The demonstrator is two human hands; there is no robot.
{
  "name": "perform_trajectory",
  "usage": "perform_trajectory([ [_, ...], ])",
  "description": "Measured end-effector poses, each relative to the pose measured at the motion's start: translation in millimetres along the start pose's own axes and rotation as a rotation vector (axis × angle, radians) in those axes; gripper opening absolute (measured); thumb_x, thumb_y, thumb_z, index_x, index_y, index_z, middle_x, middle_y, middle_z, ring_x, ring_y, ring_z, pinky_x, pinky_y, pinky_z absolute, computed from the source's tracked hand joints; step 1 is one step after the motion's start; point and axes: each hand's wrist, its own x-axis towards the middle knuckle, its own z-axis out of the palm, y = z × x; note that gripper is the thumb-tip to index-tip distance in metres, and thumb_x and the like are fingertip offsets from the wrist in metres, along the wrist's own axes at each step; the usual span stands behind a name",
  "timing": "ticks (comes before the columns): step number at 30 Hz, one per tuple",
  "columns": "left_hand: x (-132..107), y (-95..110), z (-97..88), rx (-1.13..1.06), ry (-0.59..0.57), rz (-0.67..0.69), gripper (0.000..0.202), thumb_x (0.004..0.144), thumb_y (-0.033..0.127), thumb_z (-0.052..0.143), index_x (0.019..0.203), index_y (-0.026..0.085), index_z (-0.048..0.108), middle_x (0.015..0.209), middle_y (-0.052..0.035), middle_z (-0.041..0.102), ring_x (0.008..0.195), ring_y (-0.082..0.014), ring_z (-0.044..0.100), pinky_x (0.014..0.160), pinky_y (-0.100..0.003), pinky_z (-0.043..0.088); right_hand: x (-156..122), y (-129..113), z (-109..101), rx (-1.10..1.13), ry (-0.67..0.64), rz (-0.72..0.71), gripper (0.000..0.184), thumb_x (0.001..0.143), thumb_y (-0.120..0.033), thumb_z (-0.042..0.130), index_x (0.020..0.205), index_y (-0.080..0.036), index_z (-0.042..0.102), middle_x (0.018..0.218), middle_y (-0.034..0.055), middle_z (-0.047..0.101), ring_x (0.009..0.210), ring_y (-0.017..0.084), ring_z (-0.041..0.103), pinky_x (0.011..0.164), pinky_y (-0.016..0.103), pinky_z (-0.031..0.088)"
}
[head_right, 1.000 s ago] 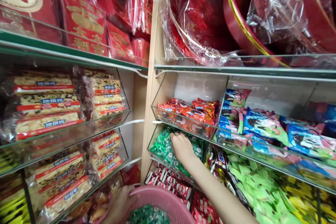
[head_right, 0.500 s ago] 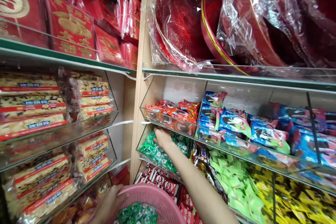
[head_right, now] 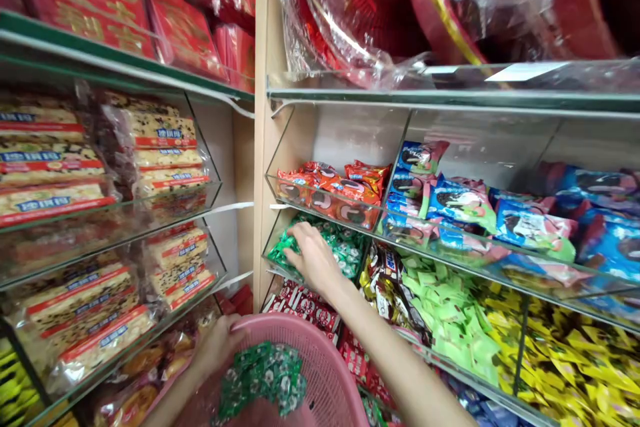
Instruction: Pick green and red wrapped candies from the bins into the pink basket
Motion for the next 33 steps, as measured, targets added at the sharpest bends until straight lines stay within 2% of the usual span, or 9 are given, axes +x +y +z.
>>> perform_trajectory([
  [2, -1.0, 2.4, -1.7, 0.014, -0.002, 0.005, 0.024, 0.079, 0.042, 0.049, 0.08, 0.021, 0.062, 0.078, -0.0026, 0.067, 0.079, -0.0163, 0.061, 0.062, -0.021, 0.033, -27.6, -16.3, 15.5, 0.417, -0.023, 0.076, 0.026, 0.075, -0.028, 0.062, 0.099, -0.02, 0.057, 0.099, 0.0043, 0.059, 0.089, 0.015, 0.055, 0.08, 0.03, 0.042],
  [6, -1.9, 4.5, -1.4, -0.009, -0.032, 0.013, 0.026, 0.08, 0.043, 0.048, 0.085, 0.021, 0.063, 0.084, -0.0035, 0.068, 0.081, -0.0162, 0.061, 0.064, -0.02, 0.035, -75.7, -27.5, 66.3, 1.27, -0.202, 0.529, 0.033, 0.068, -0.033, 0.069, 0.096, -0.019, 0.059, 0.082, 0.0003, 0.063, 0.078, 0.011, 0.059, 0.076, 0.027, 0.045],
  [11, -3.1, 2.9, 1.0, -0.001, -0.049, -0.018, 0.028, 0.08, 0.042, 0.05, 0.092, 0.021, 0.063, 0.088, -0.0045, 0.068, 0.084, -0.0172, 0.061, 0.067, -0.021, 0.036, -104.7, -2.0, 116.6, 1.693, -0.241, 0.956, 0.028, 0.069, -0.033, 0.069, 0.087, -0.014, 0.06, 0.082, 0.0041, 0.066, 0.081, 0.013, 0.063, 0.081, 0.025, 0.046],
  [15, -2.4, 2.3, 2.1, 0.006, -0.056, -0.015, 0.029, 0.08, 0.042, 0.049, 0.095, 0.021, 0.063, 0.089, -0.0049, 0.068, 0.084, -0.017, 0.061, 0.067, -0.021, 0.036, -113.5, 13.3, 131.5, 1.682, -0.203, 1.133, 0.024, 0.07, -0.033, 0.069, 0.08, -0.013, 0.06, 0.073, 0.003, 0.065, 0.073, 0.011, 0.064, 0.074, 0.022, 0.048],
  [20, -0.4, 5.1, 2.2, 0.043, -0.057, 0.012, 0.025, 0.08, 0.039, 0.049, 0.092, 0.022, 0.064, 0.086, -0.0051, 0.068, 0.083, -0.0173, 0.062, 0.064, -0.021, 0.036, -120.1, 14.1, 133.7, 1.623, -0.204, 1.172, 0.028, 0.07, -0.038, 0.068, 0.077, -0.013, 0.06, 0.072, 0.0031, 0.063, 0.071, 0.011, 0.064, 0.074, 0.022, 0.048],
  [24, 0.7, 10.2, 0.0, 0.086, -0.058, 0.05, 0.029, 0.081, 0.043, 0.046, 0.089, 0.021, 0.064, 0.086, -0.0064, 0.068, 0.084, -0.0197, 0.062, 0.066, -0.023, 0.037, -125.0, 17.3, 134.2, 1.525, -0.146, 1.002, 0.03, 0.06, -0.031, 0.075, 0.081, -0.015, 0.061, 0.077, 0.0008, 0.063, 0.076, 0.011, 0.062, 0.078, 0.024, 0.046],
  [27, 1.3, 13.8, -1.7, 0.124, -0.057, 0.053, 0.028, 0.081, 0.041, 0.046, 0.089, 0.021, 0.064, 0.087, -0.0072, 0.068, 0.085, -0.0209, 0.062, 0.068, -0.024, 0.038, -130.9, 25.7, 144.2, 1.26, -0.153, 0.856, 0.031, 0.057, -0.033, 0.076, 0.078, -0.015, 0.061, 0.066, -0.0026, 0.06, 0.059, 0.008, 0.056, 0.06, 0.021, 0.045],
  [30, 2.3, 15.9, -2.8, 0.141, -0.044, 0.055, 0.027, 0.08, 0.041, 0.047, 0.088, 0.021, 0.064, 0.088, -0.0076, 0.068, 0.085, -0.0215, 0.063, 0.068, -0.025, 0.039, -134.3, 34.4, 157.6, 1.014, -0.206, 0.74, 0.027, 0.061, -0.038, 0.071, 0.075, -0.017, 0.06, 0.055, -0.0055, 0.053, 0.045, 0.007, 0.043, 0.046, 0.021, 0.035],
  [33, 3.5, 15.7, -3.3, 0.141, -0.039, 0.047, 0.028, 0.08, 0.042, 0.047, 0.086, 0.02, 0.063, 0.087, -0.0076, 0.068, 0.086, -0.0224, 0.063, 0.068, -0.026, 0.039, -127.6, 37.0, 162.9, 0.778, -0.304, 0.565, 0.017, 0.071, -0.033, 0.062, 0.076, -0.017, 0.063, 0.055, -0.0045, 0.052, 0.047, 0.008, 0.041, 0.047, 0.022, 0.034],
])
